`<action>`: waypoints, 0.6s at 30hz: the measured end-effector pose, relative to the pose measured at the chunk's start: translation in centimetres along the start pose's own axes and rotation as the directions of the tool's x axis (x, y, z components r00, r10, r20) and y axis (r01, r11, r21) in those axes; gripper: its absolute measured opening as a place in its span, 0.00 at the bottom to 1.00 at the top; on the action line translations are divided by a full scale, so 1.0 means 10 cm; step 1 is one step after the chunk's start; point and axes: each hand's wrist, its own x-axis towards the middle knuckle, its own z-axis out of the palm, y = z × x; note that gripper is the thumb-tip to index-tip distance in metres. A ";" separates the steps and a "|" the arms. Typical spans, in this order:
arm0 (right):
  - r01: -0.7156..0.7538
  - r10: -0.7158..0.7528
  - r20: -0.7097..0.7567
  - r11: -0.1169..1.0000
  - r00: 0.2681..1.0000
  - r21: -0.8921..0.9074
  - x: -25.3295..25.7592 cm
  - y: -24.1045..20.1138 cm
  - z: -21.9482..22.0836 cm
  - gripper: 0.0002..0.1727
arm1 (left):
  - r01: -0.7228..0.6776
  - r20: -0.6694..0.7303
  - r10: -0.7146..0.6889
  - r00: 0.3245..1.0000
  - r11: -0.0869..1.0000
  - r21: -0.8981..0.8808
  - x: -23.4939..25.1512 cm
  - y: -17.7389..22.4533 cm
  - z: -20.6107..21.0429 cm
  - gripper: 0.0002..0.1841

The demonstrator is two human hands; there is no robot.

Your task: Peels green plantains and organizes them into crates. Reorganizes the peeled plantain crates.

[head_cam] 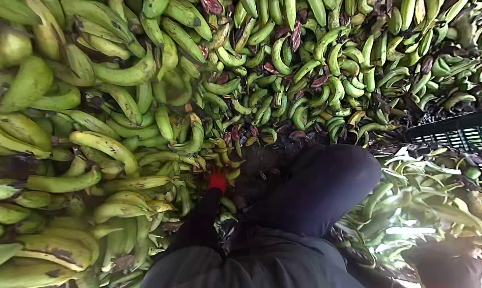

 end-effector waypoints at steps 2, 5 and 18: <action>-0.015 0.015 -0.012 1.000 1.000 0.008 0.00 0.08 -0.10 0.28 | 0.022 0.021 -0.023 1.000 0.999 0.042 0.09 0.03 -0.01 0.46; -0.037 0.038 -0.036 0.999 0.999 0.015 -0.11 0.12 -0.17 0.30 | 0.083 0.040 -0.083 0.996 0.997 -0.001 0.06 0.13 -0.03 0.36; -0.018 0.021 0.030 0.996 0.999 -0.089 -0.19 0.05 -0.08 0.28 | -0.361 -0.398 0.031 0.917 0.487 -0.795 -0.61 0.90 -1.55 0.32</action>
